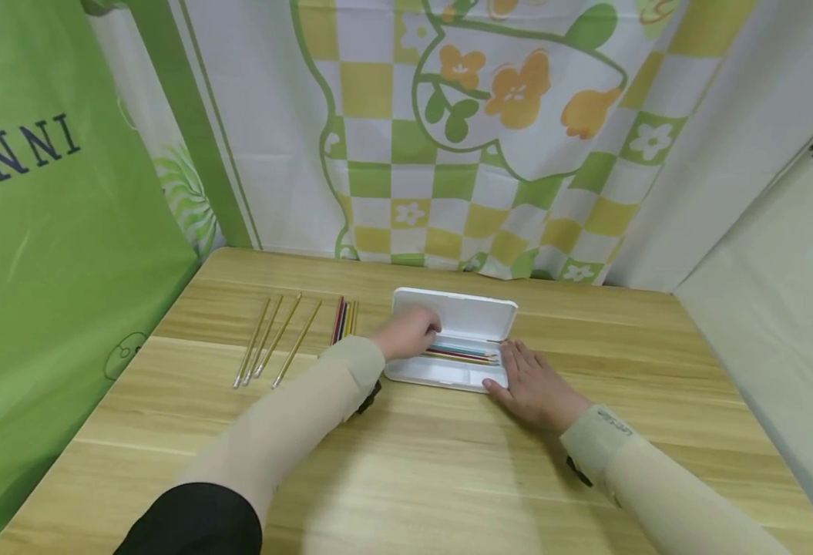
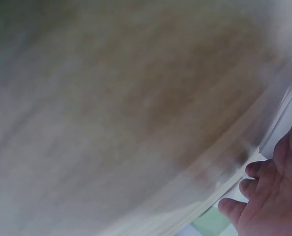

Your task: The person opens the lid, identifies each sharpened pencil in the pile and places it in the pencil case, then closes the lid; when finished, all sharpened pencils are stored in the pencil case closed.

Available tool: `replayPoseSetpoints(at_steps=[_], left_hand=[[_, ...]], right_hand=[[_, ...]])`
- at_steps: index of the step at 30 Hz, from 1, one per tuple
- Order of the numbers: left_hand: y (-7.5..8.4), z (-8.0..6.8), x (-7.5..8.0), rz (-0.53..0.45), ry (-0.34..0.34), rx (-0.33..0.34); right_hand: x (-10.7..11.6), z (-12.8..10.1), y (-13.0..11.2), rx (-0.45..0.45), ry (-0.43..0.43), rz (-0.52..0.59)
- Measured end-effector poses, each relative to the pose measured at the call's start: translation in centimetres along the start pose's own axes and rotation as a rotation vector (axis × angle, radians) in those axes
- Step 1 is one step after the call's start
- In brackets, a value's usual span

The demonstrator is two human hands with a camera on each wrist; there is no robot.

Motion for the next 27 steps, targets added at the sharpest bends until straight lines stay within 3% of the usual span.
replayPoseSetpoints(at_steps=[15, 27], left_hand=[[-3.3, -4.5, 4.4, -0.172, 0.053, 0.162], [-7.0, -7.5, 7.8, -0.261, 0.180, 0.357]], right_hand=[[0.1, 0.0, -0.2, -0.001, 0.005, 0.014], [-0.4, 0.3, 0.3, -0.007, -0.011, 0.006]])
Point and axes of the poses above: each hand's wrist, its own z-axis towards the middle knuckle, its own x-axis out of the back of the hand, y = z × x, the point moved 3 cm from there along z, towards the middle knuckle, and after that the axes turned 4 degrees about y, right-handed, at the moved point
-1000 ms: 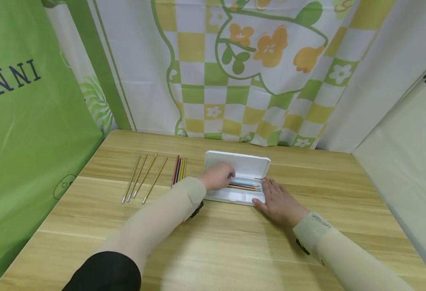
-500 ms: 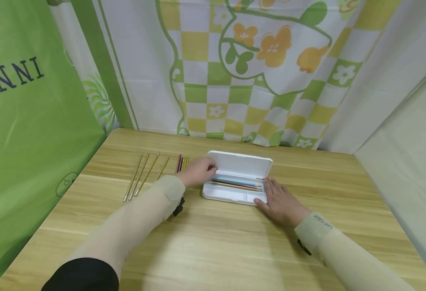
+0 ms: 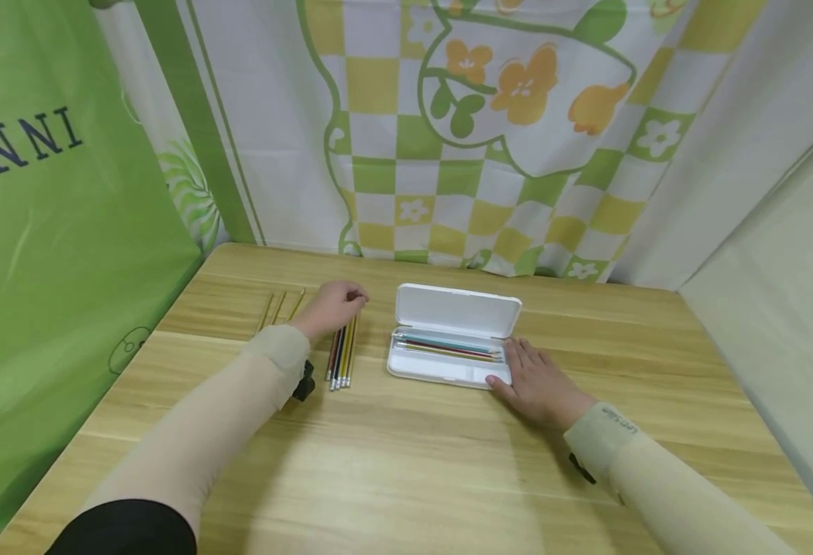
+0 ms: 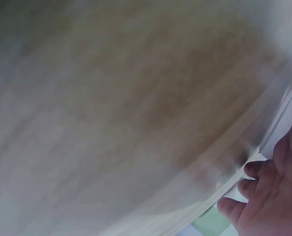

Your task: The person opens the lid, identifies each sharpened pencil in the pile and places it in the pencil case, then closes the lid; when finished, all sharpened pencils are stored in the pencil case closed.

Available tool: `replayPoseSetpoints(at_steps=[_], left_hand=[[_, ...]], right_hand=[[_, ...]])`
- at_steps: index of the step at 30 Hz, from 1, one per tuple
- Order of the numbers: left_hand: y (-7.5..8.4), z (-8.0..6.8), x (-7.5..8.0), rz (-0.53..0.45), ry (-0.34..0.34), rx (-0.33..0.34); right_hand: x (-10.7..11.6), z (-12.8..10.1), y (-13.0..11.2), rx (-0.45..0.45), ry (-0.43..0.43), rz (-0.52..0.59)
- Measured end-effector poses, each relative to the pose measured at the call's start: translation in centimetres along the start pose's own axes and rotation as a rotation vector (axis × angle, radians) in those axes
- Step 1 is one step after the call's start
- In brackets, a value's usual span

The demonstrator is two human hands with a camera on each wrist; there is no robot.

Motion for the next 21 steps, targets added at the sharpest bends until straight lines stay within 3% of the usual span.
replayPoseSetpoints(at_steps=[8, 16, 21], left_hand=[[-2.1, -0.3, 1.1, -0.048, 0.038, 0.125], [-4.1, -0.5, 0.3, -0.256, 0.013, 0.300], [-4.1, -1.0, -0.5, -0.216, 0.000, 0.330]], right_hand=[[-0.5, 0.1, 0.5, 0.022, 0.023, -0.010], [1.0, -0.5, -0.5, 0.020, 0.015, 0.023], [1.2, -0.5, -0.7, 0.013, -0.006, 0.005]])
Point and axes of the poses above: each hand's wrist, its own z-axis towards the middle knuckle, its own x-axis out of the back of the hand, y = z × x, the point moved 3 cm from there along z, towards the middle knuckle, and after that the axes turned 4 degrees about y, right-handed, at the moved point
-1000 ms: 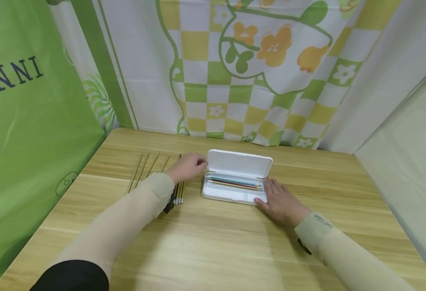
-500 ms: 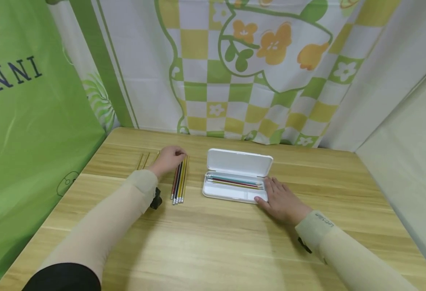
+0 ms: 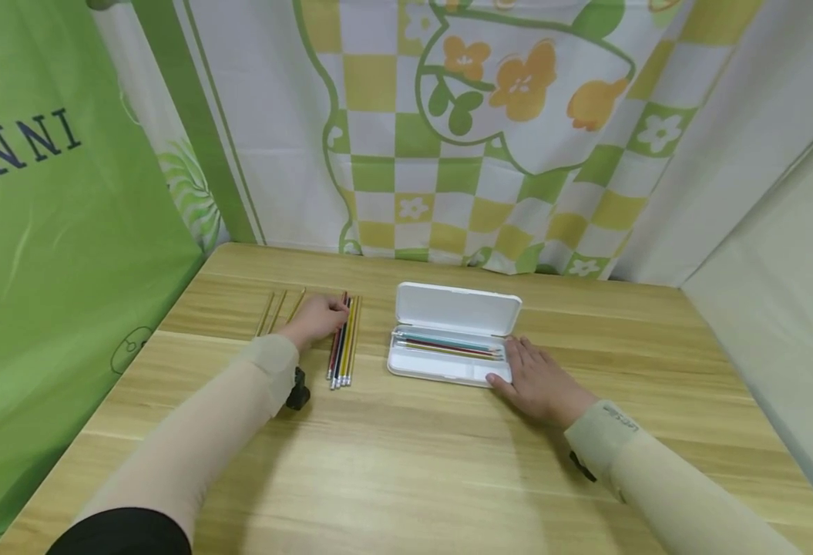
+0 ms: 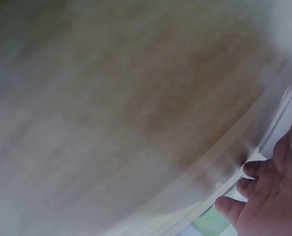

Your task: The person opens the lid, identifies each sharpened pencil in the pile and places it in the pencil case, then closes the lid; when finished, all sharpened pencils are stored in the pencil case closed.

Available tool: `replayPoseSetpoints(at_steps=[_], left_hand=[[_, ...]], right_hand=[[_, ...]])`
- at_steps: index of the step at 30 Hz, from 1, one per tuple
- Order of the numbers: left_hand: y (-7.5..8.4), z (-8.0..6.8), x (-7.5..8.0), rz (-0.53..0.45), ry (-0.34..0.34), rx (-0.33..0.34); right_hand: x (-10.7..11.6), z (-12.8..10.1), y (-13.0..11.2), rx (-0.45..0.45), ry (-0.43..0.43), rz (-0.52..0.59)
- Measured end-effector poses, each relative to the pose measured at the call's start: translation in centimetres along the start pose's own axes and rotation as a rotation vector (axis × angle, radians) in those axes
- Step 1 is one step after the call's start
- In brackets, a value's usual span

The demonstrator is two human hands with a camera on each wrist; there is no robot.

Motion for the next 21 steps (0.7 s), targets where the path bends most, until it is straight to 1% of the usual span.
replayPoseSetpoints(at_steps=[5, 7, 9, 14, 15, 16, 18, 21], left_hand=[[0.4, -0.3, -0.7, -0.037, -0.014, -0.026], [0.5, -0.4, -0.9, -0.032, -0.027, -0.032], [0.6, -0.4, -1.1, 0.031, -0.035, -0.054], [1.4, -0.7, -1.1, 0.296, -0.044, -0.159], [1.7, -0.8, -1.1, 0.343, -0.039, -0.192], [1.9, -0.9, -1.1, 0.375, -0.042, -0.205], [2.1, -0.9, -1.1, 0.413, -0.051, -0.208], [2.0, -0.8, -1.1, 0.455, -0.041, -0.191]], right_hand=[[-0.2, 0.1, 0.1, -0.006, -0.004, -0.019], [-0.3, 0.1, 0.2, -0.007, -0.001, -0.017], [-0.2, 0.1, 0.1, -0.003, 0.003, -0.007], [-0.4, 0.1, 0.3, -0.001, 0.005, 0.007], [-0.5, 0.2, 0.4, -0.006, 0.001, 0.007], [-0.6, 0.2, 0.5, -0.009, 0.000, 0.002], [-0.6, 0.2, 0.5, -0.012, -0.002, -0.004], [-0.6, 0.3, 0.4, -0.015, -0.005, -0.012]])
Point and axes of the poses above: each hand's wrist, its own z-axis towards the middle knuckle, its own x-axis out of the back of the hand, y = z × x, the point moved 3 cm from there along z, towards the middle knuckle, and after that the axes turned 4 degrees about y, right-handed, at the moved point
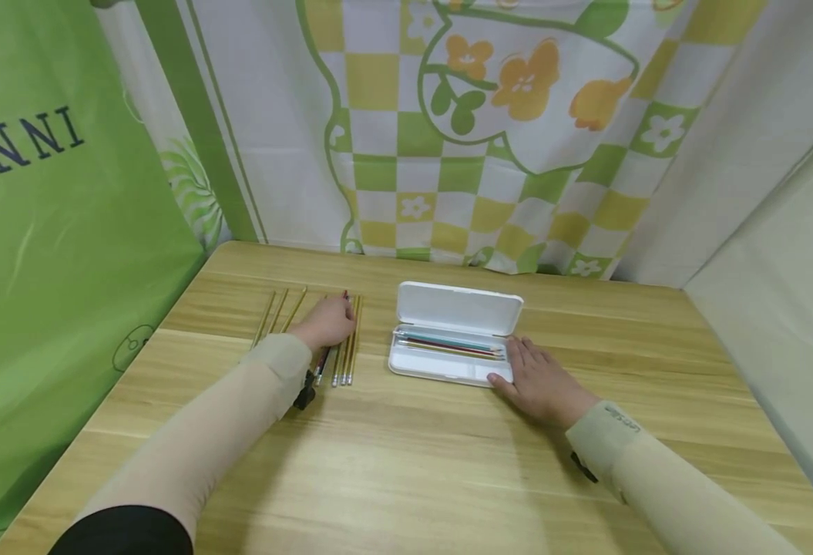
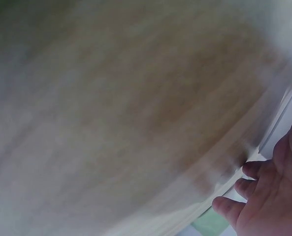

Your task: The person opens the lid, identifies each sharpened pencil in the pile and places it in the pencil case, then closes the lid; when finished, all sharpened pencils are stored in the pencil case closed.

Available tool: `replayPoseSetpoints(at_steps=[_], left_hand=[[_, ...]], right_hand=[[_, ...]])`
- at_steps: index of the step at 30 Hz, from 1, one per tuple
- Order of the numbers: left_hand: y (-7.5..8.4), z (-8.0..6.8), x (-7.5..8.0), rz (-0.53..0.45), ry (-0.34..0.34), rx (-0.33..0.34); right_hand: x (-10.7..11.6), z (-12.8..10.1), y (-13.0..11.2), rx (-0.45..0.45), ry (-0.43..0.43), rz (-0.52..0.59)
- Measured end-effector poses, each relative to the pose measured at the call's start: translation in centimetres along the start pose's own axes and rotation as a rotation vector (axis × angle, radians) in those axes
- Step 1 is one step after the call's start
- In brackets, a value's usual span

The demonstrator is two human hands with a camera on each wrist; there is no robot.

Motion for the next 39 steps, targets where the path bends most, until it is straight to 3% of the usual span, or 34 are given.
replayPoseSetpoints(at_steps=[2, 12, 19, 26, 32, 39], left_hand=[[-0.2, 0.1, -0.1, 0.011, -0.009, 0.025], [-0.5, 0.6, -0.3, 0.070, 0.018, 0.014], [-0.7, 1.2, -0.1, 0.003, -0.016, 0.028], [-0.8, 1.8, -0.1, 0.029, -0.059, 0.062], [-0.7, 1.9, -0.4, 0.016, -0.044, 0.052], [-1.0, 2.2, -1.3, 0.017, -0.037, 0.115]], right_hand=[[0.0, 0.0, 0.0, 0.001, 0.000, 0.002], [0.0, 0.0, 0.0, 0.003, 0.006, 0.008], [-0.4, 0.1, 0.3, 0.019, 0.026, 0.020], [-0.9, 0.3, 0.9, 0.036, 0.039, 0.015], [-1.2, 0.5, 1.2, 0.038, 0.046, 0.017], [-1.3, 0.5, 1.3, 0.043, 0.041, 0.016]])
Point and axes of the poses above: each hand's wrist, its own z-axis towards the middle knuckle, its own x-axis out of the back of the hand, y = z × x, the point moved 3 cm from there along z, towards the middle knuckle, and after that the axes turned 4 degrees about y, right-handed, at the moved point
